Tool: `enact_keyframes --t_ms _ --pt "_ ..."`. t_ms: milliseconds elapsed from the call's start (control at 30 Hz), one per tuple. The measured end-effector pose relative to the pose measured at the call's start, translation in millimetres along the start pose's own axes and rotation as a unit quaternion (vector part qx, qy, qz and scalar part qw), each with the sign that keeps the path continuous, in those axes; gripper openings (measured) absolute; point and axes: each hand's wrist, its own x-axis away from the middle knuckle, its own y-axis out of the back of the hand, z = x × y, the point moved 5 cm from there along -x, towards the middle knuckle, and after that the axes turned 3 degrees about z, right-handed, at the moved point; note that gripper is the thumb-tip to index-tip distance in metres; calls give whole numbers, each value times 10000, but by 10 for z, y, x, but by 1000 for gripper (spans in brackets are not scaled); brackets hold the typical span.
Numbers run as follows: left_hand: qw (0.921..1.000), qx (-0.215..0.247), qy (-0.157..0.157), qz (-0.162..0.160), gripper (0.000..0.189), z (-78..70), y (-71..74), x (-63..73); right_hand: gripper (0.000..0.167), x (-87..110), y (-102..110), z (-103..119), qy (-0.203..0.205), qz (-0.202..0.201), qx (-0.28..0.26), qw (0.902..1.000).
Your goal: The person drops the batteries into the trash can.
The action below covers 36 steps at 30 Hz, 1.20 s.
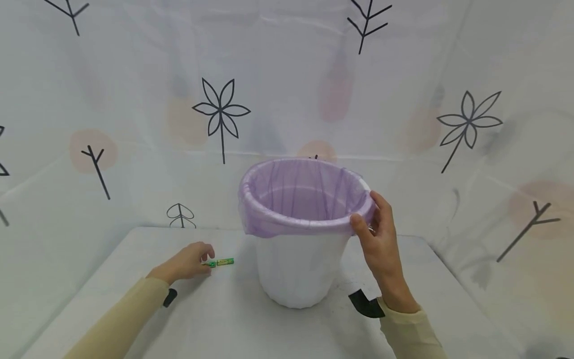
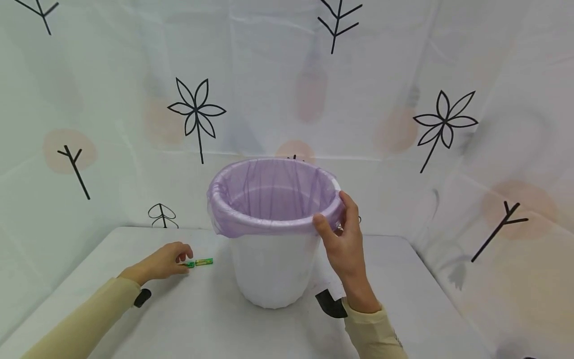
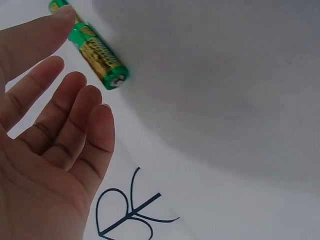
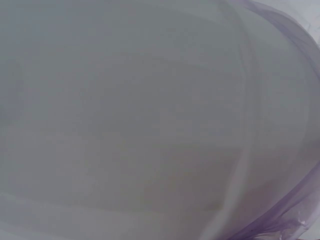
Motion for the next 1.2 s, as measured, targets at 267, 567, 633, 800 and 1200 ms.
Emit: enact_keyframes --t_ms 267,567,633,800,1200 --pt "9998 18 188 94 29 130 -78 -48 62 3 0 -3 -33 -8 -8 10000" --pt "9986 350 314 256 24 151 -121 -46 63 -1 -5 2 -5 -5 -7 10000" --pt "9985 398 294 246 23 149 -129 -42 63 0 -4 2 -10 -7 20 10000" --pt "9986 404 188 272 21 142 -137 -38 63 -2 -2 5 9 -19 81 10000" --pt "9974 603 242 324 21 106 -167 11 63 -6 -4 0 2 28 5 10000"
